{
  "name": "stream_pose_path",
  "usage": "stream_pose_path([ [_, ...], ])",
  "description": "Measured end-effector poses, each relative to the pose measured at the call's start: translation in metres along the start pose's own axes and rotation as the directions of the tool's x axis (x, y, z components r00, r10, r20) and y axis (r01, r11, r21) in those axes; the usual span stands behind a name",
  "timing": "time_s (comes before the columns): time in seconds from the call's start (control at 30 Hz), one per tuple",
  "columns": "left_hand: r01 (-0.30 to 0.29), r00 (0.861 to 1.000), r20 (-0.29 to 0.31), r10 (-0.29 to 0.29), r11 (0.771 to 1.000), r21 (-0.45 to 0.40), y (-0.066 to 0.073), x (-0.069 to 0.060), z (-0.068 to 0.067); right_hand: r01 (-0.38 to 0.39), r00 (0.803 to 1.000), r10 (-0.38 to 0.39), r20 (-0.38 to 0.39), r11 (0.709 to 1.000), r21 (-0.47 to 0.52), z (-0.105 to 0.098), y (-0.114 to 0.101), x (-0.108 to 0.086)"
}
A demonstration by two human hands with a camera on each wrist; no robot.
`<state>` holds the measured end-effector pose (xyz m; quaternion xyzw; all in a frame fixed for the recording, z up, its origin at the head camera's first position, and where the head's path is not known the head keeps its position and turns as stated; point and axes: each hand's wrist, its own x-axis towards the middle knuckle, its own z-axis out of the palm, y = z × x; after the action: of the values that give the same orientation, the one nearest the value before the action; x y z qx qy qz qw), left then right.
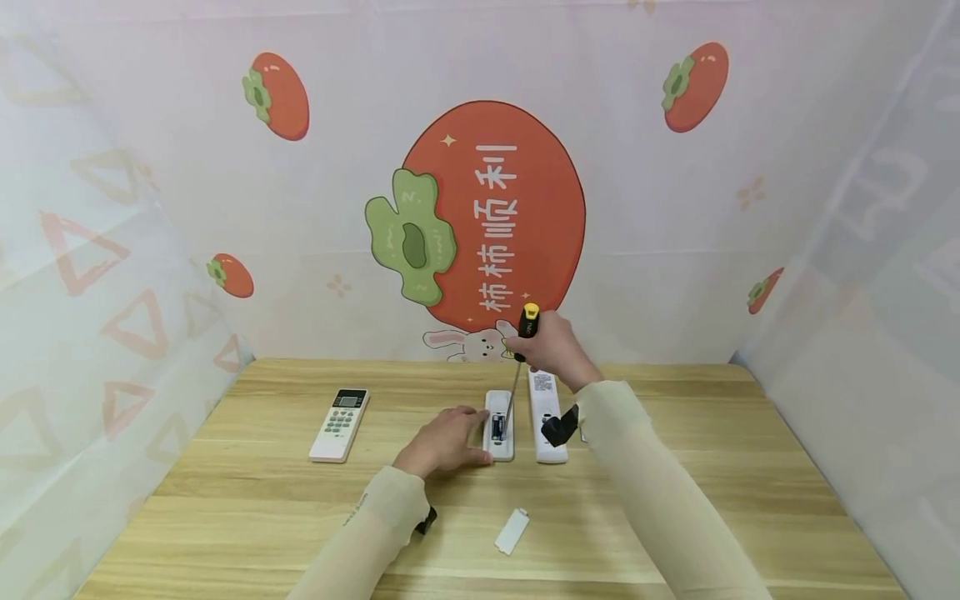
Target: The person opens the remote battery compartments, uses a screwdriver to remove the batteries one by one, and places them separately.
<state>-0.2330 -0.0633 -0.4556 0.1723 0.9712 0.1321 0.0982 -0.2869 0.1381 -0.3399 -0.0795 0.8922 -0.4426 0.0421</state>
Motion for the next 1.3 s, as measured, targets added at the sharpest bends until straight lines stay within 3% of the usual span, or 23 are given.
stream_pose_path([
  [0.37, -0.007, 1.000, 0.005, 0.007, 1.000, -0.001, 0.000, 0.001, -0.001, -0.020, 0.996, 0.018, -0.091, 1.000, -0.023, 0.009, 0.001, -0.003],
  [0.83, -0.012, 1.000, -0.002, 0.012, 1.000, -0.008, -0.001, 0.001, 0.000, 0.087, 0.996, -0.086, 0.018, 0.993, -0.078, 0.007, -0.008, -0.006],
  [1.07, -0.011, 1.000, -0.001, 0.011, 1.000, -0.014, -0.002, 0.002, 0.001, 0.033, 0.999, -0.034, -0.023, 0.999, -0.042, 0.010, -0.005, 0.000],
  [1.3, 0.000, 1.000, 0.007, 0.000, 1.000, -0.018, -0.001, 0.000, -0.001, -0.027, 0.999, 0.028, -0.019, 0.999, 0.037, 0.001, 0.013, 0.007],
])
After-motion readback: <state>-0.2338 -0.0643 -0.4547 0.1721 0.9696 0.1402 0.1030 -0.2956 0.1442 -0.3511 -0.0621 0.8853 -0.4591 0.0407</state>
